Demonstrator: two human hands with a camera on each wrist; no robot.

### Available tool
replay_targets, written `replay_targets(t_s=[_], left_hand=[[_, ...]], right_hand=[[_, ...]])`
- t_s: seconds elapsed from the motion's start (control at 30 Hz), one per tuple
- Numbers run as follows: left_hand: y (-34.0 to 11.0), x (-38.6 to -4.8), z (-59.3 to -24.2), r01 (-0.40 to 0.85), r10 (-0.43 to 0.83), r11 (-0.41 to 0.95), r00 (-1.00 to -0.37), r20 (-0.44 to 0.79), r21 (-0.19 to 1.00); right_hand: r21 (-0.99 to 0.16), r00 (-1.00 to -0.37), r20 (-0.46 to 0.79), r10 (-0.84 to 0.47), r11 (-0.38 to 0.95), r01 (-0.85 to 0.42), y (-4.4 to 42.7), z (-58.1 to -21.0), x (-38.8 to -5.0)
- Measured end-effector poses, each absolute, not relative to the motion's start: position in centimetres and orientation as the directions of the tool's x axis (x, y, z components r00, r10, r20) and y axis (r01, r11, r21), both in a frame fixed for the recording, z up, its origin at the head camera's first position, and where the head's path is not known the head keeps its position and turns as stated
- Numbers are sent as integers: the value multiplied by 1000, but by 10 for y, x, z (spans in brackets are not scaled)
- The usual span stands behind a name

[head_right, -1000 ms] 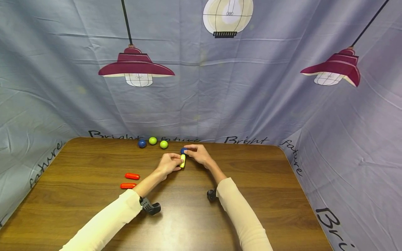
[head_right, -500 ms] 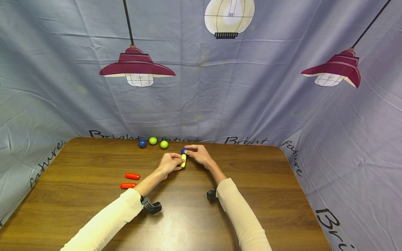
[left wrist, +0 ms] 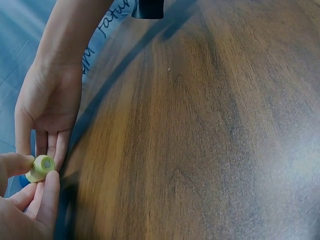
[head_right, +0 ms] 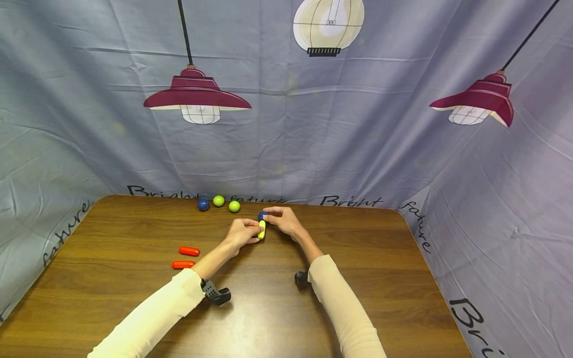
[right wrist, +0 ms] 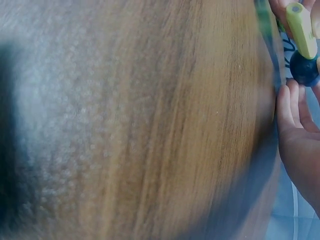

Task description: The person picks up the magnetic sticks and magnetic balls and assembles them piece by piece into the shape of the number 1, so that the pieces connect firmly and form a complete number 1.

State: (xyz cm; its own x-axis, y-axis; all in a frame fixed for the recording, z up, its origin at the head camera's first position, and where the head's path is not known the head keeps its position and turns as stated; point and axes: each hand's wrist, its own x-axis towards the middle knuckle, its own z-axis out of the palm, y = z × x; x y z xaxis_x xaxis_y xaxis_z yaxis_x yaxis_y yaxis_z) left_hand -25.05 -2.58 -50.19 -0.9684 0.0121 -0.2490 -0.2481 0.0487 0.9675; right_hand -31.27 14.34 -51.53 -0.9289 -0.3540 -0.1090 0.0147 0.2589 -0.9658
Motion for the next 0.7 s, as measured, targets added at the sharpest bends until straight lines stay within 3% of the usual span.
replay_targets(t_s=[0.7], left_hand=[[-27, -251, -509, -218, 23, 4, -976, -218, 976]], right_hand=[[-969, -929, -108, -354, 248, 18, 146, -516, -313]])
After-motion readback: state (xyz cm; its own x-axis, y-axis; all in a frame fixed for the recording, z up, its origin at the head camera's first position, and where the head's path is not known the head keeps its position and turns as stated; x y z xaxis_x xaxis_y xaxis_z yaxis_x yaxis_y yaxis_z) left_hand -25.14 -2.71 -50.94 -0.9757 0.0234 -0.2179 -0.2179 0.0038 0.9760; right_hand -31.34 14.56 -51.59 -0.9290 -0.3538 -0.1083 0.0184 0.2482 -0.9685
